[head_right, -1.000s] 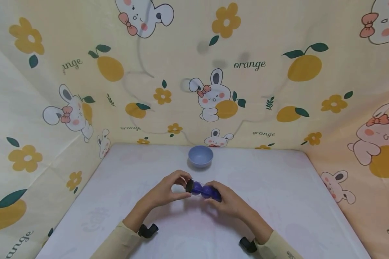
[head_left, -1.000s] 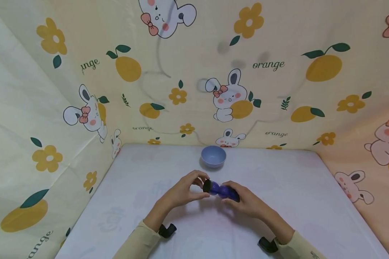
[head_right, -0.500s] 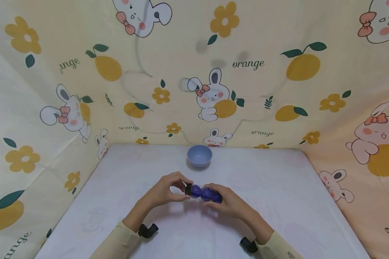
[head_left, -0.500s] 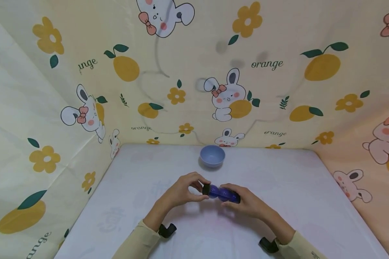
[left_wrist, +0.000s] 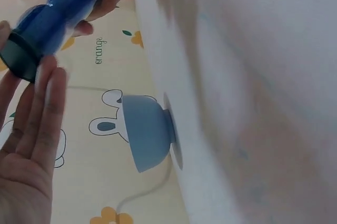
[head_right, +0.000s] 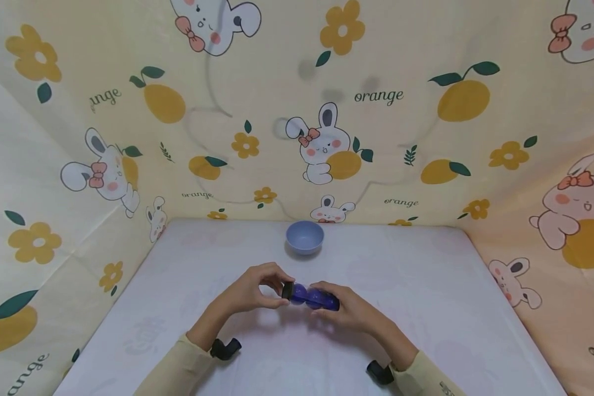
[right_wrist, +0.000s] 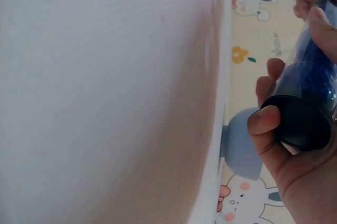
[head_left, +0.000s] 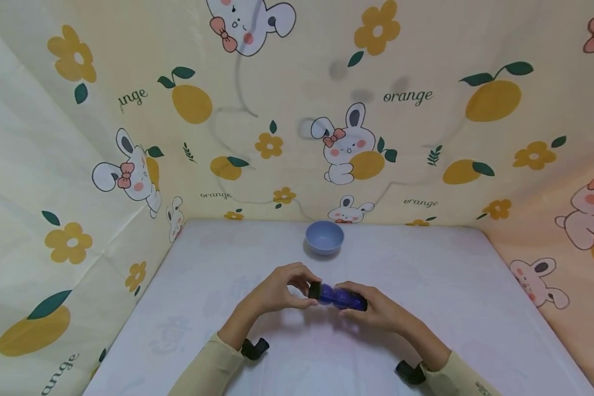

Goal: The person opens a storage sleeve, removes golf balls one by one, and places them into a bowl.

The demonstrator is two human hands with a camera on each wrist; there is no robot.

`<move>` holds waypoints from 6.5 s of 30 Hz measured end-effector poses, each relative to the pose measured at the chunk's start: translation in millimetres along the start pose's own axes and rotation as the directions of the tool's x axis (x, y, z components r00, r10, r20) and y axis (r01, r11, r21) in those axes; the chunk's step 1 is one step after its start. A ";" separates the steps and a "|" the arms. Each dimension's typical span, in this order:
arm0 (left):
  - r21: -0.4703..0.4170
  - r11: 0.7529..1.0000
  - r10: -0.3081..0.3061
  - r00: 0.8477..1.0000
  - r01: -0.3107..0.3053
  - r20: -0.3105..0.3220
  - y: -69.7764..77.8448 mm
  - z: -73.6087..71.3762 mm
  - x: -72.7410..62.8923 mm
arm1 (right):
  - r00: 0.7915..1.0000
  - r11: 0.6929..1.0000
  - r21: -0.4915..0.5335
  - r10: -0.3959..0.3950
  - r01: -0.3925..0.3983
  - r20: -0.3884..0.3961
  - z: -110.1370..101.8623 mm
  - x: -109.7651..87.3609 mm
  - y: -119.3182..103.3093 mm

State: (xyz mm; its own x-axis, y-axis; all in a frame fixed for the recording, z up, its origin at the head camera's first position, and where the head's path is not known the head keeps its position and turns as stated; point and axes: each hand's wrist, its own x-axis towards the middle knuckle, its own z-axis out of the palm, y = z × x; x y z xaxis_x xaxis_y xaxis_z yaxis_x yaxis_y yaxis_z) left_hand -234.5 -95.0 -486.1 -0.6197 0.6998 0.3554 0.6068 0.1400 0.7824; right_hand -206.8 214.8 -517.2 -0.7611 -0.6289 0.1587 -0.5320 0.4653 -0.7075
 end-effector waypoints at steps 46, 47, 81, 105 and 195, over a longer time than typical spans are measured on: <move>-0.095 0.984 -0.164 0.978 0.152 -0.130 -0.6 -4.5 3.2 | 0.994 0.997 -0.045 0.061 -0.065 -0.091 -7.6 0.6 -2.0; -0.081 0.984 -0.169 0.977 0.159 -0.130 -1.8 -4.8 2.7 | 0.993 0.997 -0.038 0.064 -0.068 -0.096 -7.4 0.3 -1.6; 0.177 0.887 -0.410 0.904 0.426 -0.124 -34.8 -21.7 -20.5 | 0.972 0.984 -0.016 0.173 -0.177 -0.157 -11.6 -9.4 6.3; 0.308 0.790 -0.492 0.848 0.530 -0.197 -44.6 -25.2 -31.1 | 0.963 0.977 -0.052 0.193 -0.206 -0.187 -18.7 -12.2 8.3; 0.009 0.949 -0.314 0.944 0.316 -0.102 -10.5 25.8 6.1 | 0.986 0.890 -0.424 0.139 -0.166 -0.094 -44.5 6.8 -32.7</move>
State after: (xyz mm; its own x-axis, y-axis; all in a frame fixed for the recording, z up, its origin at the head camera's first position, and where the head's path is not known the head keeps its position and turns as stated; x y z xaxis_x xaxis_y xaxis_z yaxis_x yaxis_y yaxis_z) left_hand -231.8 -74.1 -505.3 -0.8263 0.5450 0.1421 0.3840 0.3606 0.8500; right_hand -211.1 223.1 -462.3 -0.8593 -0.4965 0.1228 -0.5044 0.7830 -0.3639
